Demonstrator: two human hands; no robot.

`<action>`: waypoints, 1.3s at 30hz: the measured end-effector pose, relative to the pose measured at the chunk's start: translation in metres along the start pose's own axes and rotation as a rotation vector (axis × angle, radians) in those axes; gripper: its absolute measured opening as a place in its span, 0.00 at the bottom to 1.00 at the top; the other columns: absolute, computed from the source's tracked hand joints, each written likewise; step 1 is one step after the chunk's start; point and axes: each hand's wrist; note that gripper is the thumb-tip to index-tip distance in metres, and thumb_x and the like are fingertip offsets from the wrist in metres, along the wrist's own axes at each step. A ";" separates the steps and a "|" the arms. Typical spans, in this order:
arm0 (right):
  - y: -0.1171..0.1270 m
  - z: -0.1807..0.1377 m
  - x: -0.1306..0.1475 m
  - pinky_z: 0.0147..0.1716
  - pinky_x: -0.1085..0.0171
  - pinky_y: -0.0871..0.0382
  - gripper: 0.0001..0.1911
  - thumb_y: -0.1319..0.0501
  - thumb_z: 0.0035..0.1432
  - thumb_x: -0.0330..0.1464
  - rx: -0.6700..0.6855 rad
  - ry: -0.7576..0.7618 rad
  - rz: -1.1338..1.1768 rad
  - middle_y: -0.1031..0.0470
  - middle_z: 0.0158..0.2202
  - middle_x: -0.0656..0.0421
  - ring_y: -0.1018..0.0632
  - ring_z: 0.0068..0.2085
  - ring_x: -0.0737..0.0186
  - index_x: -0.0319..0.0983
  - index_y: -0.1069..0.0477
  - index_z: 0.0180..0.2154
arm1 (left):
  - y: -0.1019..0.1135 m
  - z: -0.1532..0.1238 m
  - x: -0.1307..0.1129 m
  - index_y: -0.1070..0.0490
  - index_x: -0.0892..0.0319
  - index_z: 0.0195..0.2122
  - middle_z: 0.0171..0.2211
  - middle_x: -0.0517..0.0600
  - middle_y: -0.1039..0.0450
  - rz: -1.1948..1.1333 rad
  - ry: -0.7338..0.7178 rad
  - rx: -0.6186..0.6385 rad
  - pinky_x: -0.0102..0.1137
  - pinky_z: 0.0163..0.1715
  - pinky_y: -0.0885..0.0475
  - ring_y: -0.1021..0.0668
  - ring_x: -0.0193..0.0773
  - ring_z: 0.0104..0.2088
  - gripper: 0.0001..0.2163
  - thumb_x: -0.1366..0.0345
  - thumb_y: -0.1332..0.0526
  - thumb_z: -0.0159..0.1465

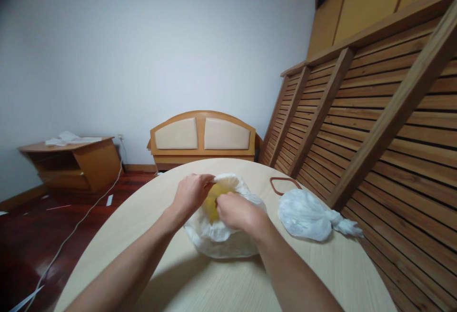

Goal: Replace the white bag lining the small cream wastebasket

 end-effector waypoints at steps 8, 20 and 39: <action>0.034 -0.010 -0.049 0.44 0.62 0.32 0.13 0.42 0.63 0.34 -0.547 -0.131 0.044 0.20 0.44 0.52 0.21 0.43 0.55 0.39 0.24 0.46 | -0.004 0.006 0.016 0.21 0.52 0.43 0.38 0.54 0.18 -0.036 0.025 -0.030 0.32 0.36 0.31 0.19 0.46 0.41 0.10 0.64 0.43 0.68; 0.016 0.010 -0.056 0.43 0.64 0.30 0.17 0.43 0.61 0.32 -0.479 0.005 0.330 0.19 0.48 0.55 0.20 0.44 0.57 0.41 0.24 0.50 | -0.008 0.011 0.027 0.22 0.55 0.44 0.41 0.54 0.18 -0.204 -0.088 0.013 0.31 0.41 0.30 0.19 0.44 0.44 0.14 0.72 0.46 0.67; 0.005 0.026 -0.076 0.24 0.68 0.33 0.16 0.45 0.59 0.32 -0.429 -0.284 0.469 0.19 0.27 0.58 0.21 0.23 0.63 0.35 0.26 0.47 | -0.011 -0.007 -0.013 0.26 0.54 0.47 0.41 0.49 0.19 -0.270 -0.349 0.026 0.34 0.43 0.27 0.19 0.42 0.41 0.10 0.65 0.36 0.64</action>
Point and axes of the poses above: each hand's wrist, its own z-axis towards the middle knuckle, its own y-axis out of the back of the hand, x = y × z
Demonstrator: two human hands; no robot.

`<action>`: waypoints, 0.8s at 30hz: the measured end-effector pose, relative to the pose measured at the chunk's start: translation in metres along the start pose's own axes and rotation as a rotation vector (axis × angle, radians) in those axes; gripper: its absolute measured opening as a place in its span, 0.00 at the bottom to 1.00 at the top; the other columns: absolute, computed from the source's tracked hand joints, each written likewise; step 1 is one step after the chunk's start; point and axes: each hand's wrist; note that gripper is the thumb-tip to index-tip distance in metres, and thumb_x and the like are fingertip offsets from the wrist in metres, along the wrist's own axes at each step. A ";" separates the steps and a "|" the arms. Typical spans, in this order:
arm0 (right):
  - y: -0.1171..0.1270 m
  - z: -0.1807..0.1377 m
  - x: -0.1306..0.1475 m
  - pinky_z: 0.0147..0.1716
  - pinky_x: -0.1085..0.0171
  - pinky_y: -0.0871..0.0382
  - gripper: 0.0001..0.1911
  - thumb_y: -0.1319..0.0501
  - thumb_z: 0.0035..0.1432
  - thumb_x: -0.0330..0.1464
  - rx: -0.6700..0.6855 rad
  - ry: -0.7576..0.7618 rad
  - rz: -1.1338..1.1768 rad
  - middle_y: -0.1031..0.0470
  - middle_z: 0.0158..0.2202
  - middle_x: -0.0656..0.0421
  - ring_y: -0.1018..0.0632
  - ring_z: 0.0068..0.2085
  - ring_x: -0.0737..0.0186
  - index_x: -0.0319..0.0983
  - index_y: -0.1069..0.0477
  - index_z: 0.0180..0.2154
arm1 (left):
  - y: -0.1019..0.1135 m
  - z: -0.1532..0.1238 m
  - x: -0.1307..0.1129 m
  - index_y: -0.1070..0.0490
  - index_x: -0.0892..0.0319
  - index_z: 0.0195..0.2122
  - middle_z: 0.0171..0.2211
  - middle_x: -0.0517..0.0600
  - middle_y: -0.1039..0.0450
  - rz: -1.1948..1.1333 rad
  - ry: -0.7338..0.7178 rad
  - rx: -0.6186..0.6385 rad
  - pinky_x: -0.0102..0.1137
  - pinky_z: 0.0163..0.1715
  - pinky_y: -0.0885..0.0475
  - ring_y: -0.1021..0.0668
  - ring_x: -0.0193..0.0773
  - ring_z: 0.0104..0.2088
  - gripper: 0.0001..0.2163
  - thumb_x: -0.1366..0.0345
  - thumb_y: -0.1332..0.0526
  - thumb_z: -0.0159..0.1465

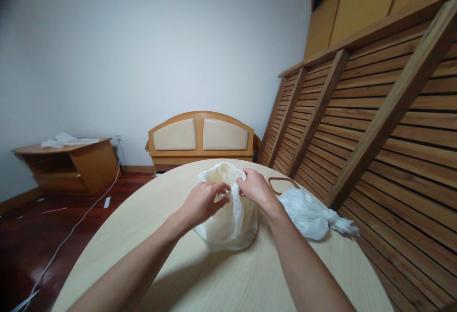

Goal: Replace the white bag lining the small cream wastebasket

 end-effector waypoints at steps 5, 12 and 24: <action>0.007 -0.006 -0.003 0.40 0.60 0.28 0.31 0.43 0.63 0.42 -0.102 0.019 -0.141 0.18 0.36 0.49 0.18 0.37 0.53 0.32 0.39 0.62 | -0.003 0.001 0.018 0.25 0.55 0.46 0.43 0.51 0.20 -0.004 0.012 -0.044 0.34 0.43 0.27 0.20 0.43 0.44 0.09 0.67 0.39 0.64; 0.024 -0.018 0.005 0.62 0.52 0.42 0.26 0.33 0.56 0.44 0.029 0.493 -0.265 0.31 0.60 0.50 0.34 0.63 0.50 0.42 0.28 0.54 | -0.005 0.004 0.036 0.27 0.57 0.46 0.45 0.52 0.23 -0.127 -0.070 -0.082 0.33 0.48 0.29 0.22 0.40 0.46 0.09 0.68 0.41 0.65; 0.010 -0.004 -0.007 0.50 0.59 0.34 0.02 0.35 0.57 0.28 0.084 0.605 -0.394 0.25 0.39 0.55 0.27 0.48 0.55 0.39 0.26 0.34 | -0.027 0.009 0.060 0.29 0.57 0.42 0.48 0.54 0.26 -0.080 -0.128 -0.125 0.39 0.57 0.32 0.30 0.45 0.58 0.07 0.65 0.36 0.63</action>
Point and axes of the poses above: each hand's wrist, its own z-axis towards the middle knuckle, its own y-axis out of the back of the hand, x = y × z
